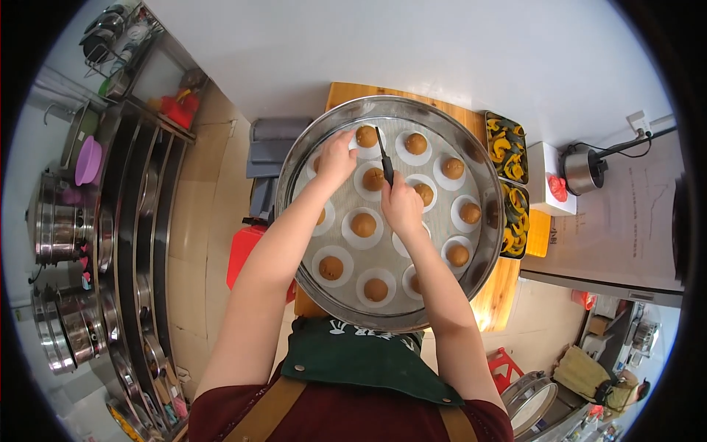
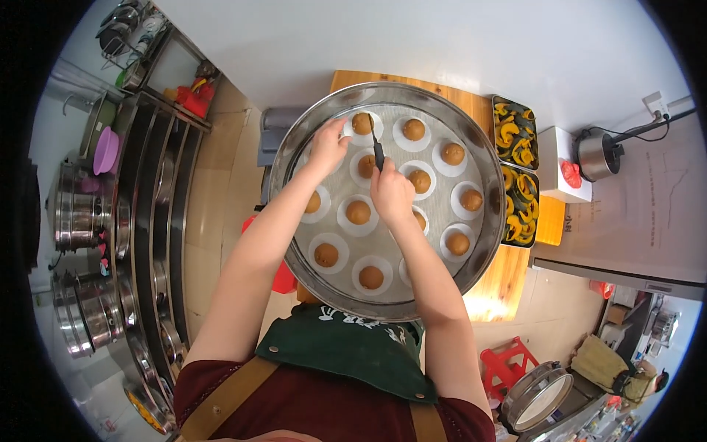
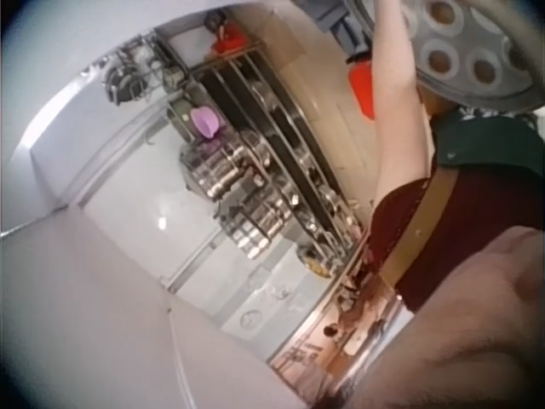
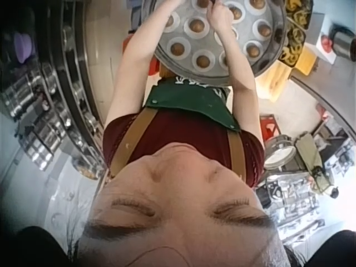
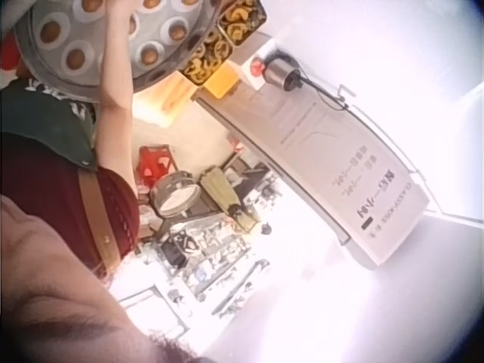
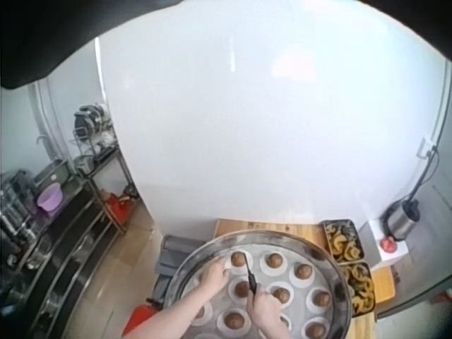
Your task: The recorder prepares steamed buns by scoring the tops and placing them in a steamer basket.
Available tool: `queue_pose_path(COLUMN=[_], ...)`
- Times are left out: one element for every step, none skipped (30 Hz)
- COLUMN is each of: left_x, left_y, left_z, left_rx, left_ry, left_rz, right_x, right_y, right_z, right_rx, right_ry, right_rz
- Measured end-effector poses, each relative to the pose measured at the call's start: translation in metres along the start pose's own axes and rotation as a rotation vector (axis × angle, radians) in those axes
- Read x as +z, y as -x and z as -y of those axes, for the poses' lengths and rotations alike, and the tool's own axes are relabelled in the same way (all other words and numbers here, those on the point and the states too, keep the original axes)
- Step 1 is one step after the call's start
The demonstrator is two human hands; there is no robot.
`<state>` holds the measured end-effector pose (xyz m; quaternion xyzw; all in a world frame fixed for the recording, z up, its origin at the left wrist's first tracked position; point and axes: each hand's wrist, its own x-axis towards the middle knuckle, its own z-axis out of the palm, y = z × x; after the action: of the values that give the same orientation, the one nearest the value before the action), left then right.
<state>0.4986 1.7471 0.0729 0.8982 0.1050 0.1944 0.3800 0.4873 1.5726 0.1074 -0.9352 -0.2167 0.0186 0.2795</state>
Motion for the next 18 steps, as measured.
queue_pose_path(left_x=[0.006,0.011,0.017,0.02,0.023,0.025,0.026,0.027,0.028,0.03,0.031,0.034,0.035,0.036,0.037,0.038,0.038,0.039], left_y=[-0.004,-0.007,-0.01,-0.013,-0.016,-0.018,-0.021,-0.022,-0.022,-0.022,-0.022,-0.021,-0.02,-0.02,-0.02,-0.02,-0.02,-0.019], left_z=[0.002,0.003,0.001,0.0,0.0,0.002,0.005,0.008,0.007,0.006,0.005,0.006,0.008,0.01,0.012,0.014,0.016,0.016], left_rx=[0.003,0.012,0.023,0.027,0.01,-0.011,0.039,0.036,0.03,0.024,0.021,0.01,-0.001,-0.004,0.001,0.006,0.005,0.002], left_ry=[-0.001,0.002,0.009,0.013,0.026,0.035,0.023,0.022,0.04,0.058,0.059,0.037,0.015,0.014,0.012,0.011,0.009,0.026], left_rz=[-0.004,-0.021,-0.033,-0.033,-0.011,0.009,-0.04,-0.042,-0.031,-0.02,-0.02,-0.049,-0.079,-0.08,-0.091,-0.103,-0.104,-0.1], right_x=[0.003,0.007,0.008,0.01,0.012,0.013,0.013,0.013,0.011,0.011,0.011,0.012,0.013,0.014,0.015,0.017,0.019,0.02], right_y=[-0.004,-0.007,-0.01,-0.013,-0.016,-0.019,-0.023,-0.026,-0.029,-0.031,-0.033,-0.035,-0.036,-0.036,-0.036,-0.036,-0.036,-0.036], right_z=[0.001,0.002,0.001,-0.001,-0.003,-0.003,-0.003,-0.003,-0.005,-0.009,-0.015,-0.017,-0.018,-0.019,-0.019,-0.02,-0.021,-0.022], right_rx=[-0.004,0.008,0.026,0.027,-0.001,-0.033,-0.034,-0.051,-0.064,-0.063,-0.075,-0.09,-0.092,-0.102,-0.111,-0.113,-0.105,-0.096], right_ry=[0.0,0.004,0.012,0.016,0.009,-0.001,-0.001,0.009,0.02,0.022,0.018,0.011,0.01,0.006,0.001,0.001,-0.008,-0.015], right_rz=[-0.003,0.029,0.06,0.056,0.022,-0.008,-0.006,-0.005,-0.004,-0.002,0.008,0.019,0.023,0.019,0.014,0.015,0.026,0.036])
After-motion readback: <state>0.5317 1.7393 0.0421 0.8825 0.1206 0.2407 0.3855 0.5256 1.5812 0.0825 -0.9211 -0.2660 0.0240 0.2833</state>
